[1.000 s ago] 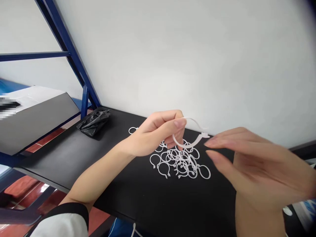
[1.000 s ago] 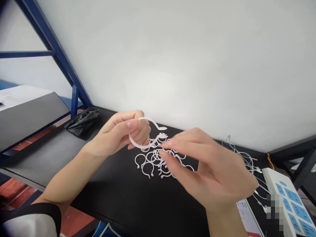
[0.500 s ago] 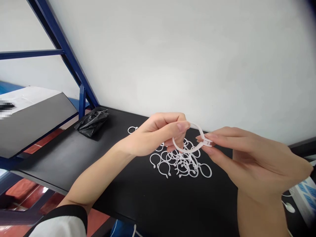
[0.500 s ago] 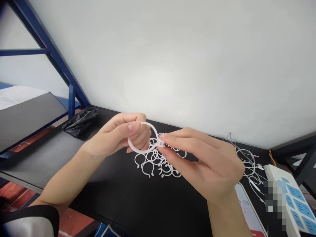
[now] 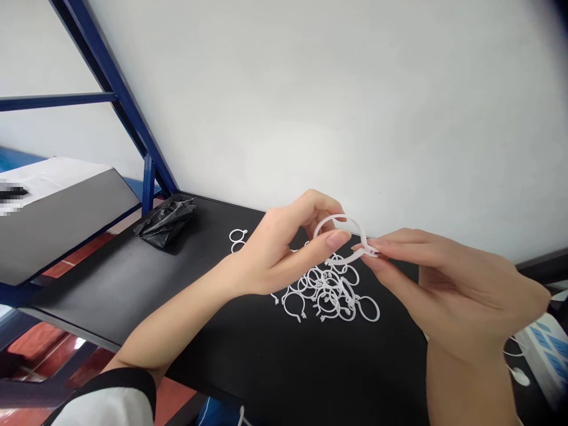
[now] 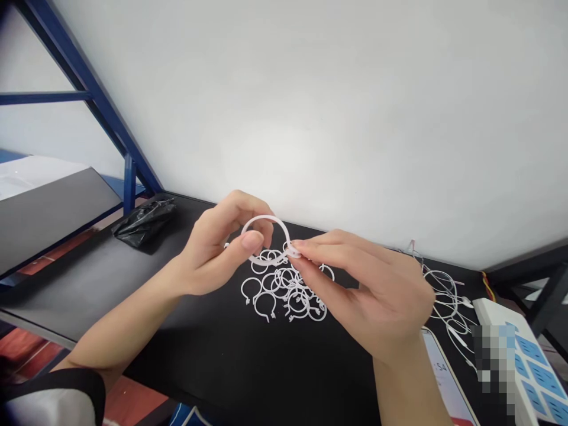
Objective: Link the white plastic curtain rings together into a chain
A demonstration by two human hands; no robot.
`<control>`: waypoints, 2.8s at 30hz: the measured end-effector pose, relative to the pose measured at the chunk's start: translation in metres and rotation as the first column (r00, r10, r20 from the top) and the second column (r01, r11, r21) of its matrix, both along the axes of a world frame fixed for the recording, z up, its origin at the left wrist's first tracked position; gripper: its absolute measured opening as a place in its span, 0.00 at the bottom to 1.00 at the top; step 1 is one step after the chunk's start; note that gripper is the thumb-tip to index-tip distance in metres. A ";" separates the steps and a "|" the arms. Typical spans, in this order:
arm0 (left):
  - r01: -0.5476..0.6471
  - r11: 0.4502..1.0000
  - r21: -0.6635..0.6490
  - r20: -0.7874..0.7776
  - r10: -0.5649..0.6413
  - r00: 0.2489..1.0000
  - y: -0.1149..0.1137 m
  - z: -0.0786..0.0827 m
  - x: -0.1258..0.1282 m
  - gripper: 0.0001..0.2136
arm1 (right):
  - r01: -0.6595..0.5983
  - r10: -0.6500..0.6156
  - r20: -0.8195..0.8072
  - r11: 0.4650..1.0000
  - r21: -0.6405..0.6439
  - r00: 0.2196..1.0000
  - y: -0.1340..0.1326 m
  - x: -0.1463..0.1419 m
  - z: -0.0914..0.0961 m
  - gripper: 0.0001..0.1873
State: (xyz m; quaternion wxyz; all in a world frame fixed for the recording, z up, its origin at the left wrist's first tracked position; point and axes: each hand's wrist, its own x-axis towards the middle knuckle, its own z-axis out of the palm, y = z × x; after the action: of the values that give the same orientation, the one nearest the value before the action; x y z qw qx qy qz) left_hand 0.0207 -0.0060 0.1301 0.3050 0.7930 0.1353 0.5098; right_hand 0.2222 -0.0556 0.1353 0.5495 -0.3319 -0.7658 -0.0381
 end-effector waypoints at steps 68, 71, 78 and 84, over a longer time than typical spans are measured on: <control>-0.162 0.899 0.406 -0.236 0.274 0.932 0.007 -0.007 -0.003 0.18 | -0.064 0.061 0.099 0.997 0.031 0.993 0.005 0.003 0.007 0.23; -0.168 0.899 0.404 -0.240 0.281 0.929 0.007 -0.007 -0.003 0.19 | -0.060 0.055 0.107 0.997 0.042 0.993 0.005 0.003 0.007 0.22; -0.165 0.898 0.408 -0.228 0.275 0.934 0.006 -0.006 -0.004 0.18 | -0.051 0.046 0.121 0.998 0.037 0.992 0.002 0.005 0.008 0.21; -0.168 0.892 0.419 -0.242 0.288 0.926 0.006 -0.004 -0.005 0.19 | -0.049 0.045 0.122 0.998 0.030 0.992 0.000 0.004 0.007 0.22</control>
State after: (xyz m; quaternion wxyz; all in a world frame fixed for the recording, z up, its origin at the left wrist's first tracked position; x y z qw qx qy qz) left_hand 0.0152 -0.0003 0.1260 0.0540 0.8836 0.1683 0.4336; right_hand 0.2267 -0.0552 0.1425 0.5083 -0.3018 -0.8045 -0.0579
